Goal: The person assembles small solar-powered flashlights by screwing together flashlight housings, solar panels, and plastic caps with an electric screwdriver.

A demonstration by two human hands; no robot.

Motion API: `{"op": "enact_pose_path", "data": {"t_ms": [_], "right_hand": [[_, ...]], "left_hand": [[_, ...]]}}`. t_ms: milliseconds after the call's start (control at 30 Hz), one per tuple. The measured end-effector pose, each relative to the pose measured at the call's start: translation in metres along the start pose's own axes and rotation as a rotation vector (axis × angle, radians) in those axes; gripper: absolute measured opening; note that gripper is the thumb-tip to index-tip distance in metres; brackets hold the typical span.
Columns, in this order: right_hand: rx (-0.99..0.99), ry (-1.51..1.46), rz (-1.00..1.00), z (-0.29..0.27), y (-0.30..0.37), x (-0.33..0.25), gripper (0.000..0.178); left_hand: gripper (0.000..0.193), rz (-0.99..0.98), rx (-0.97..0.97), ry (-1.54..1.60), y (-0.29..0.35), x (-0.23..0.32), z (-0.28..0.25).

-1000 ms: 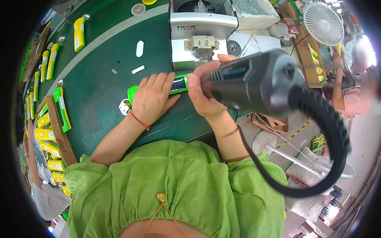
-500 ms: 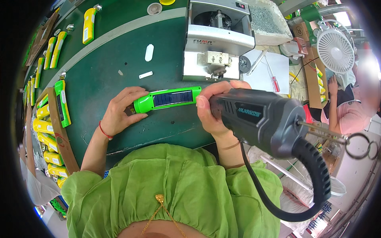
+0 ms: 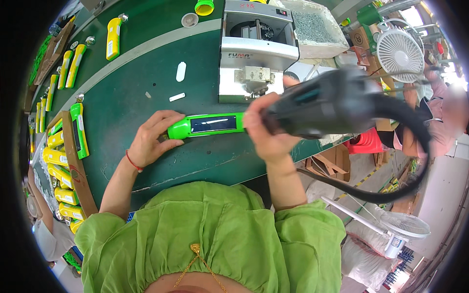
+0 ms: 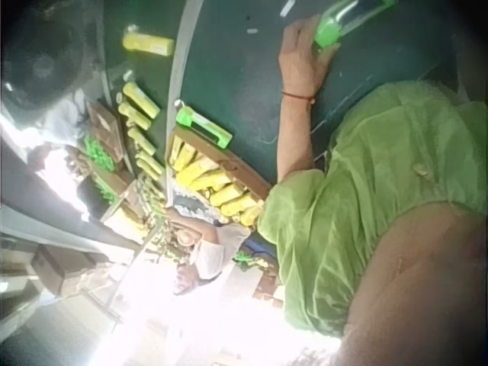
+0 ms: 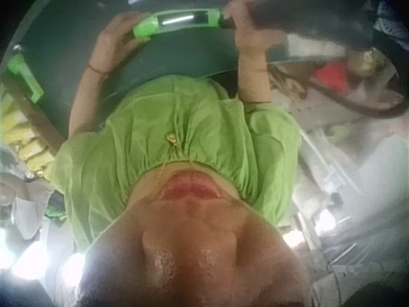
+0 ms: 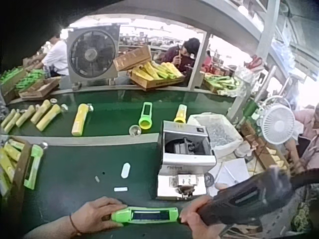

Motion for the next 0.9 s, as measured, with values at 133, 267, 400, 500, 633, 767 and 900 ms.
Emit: {"op": "enact_pose_path", "data": {"t_ms": [133, 267, 400, 500, 633, 767, 900], "right_hand": [[0.077, -0.088, -0.202, -0.01, -0.05, -0.024, 0.065], [-0.031, -0.035, -0.349, -0.006, -0.074, 0.001, 0.066], [-0.086, -0.059, -0.311, 0.0, -0.075, 0.001, 0.065], [-0.086, -0.086, -0.226, -0.002, -0.079, 0.001, 0.066], [-0.009, -0.128, -0.266, -0.001, -0.082, -0.009, 0.065], [-0.09, -0.026, -0.306, 0.002, -0.077, 0.003, 0.063], [-0.201, -0.052, -0.11, 0.008, -0.09, 0.006, 0.057]], "left_hand": [[0.053, 0.065, -0.01, -0.042, -0.019, 0.014, 0.024], [0.056, 0.025, -0.012, -0.034, -0.034, 0.02, 0.046], [0.056, 0.034, 0.045, 0.051, -0.026, 0.02, 0.043], [0.055, 0.098, 0.103, 0.083, -0.03, 0.013, 0.042], [0.05, 0.059, 0.116, 0.1, -0.029, 0.014, 0.045], [0.05, 0.063, 0.114, 0.117, -0.028, 0.014, 0.045], [0.05, 0.039, 0.108, 0.117, -0.029, 0.015, 0.05]]}}
Point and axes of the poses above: each hand's wrist, its own y-axis away from the middle knuckle, its own z-axis out of the palm, x = y × z, the point moved 3 cm from there along -y, towards the middle knuckle, and after that the axes turned 7 degrees about -z, right-handed, at the moved point
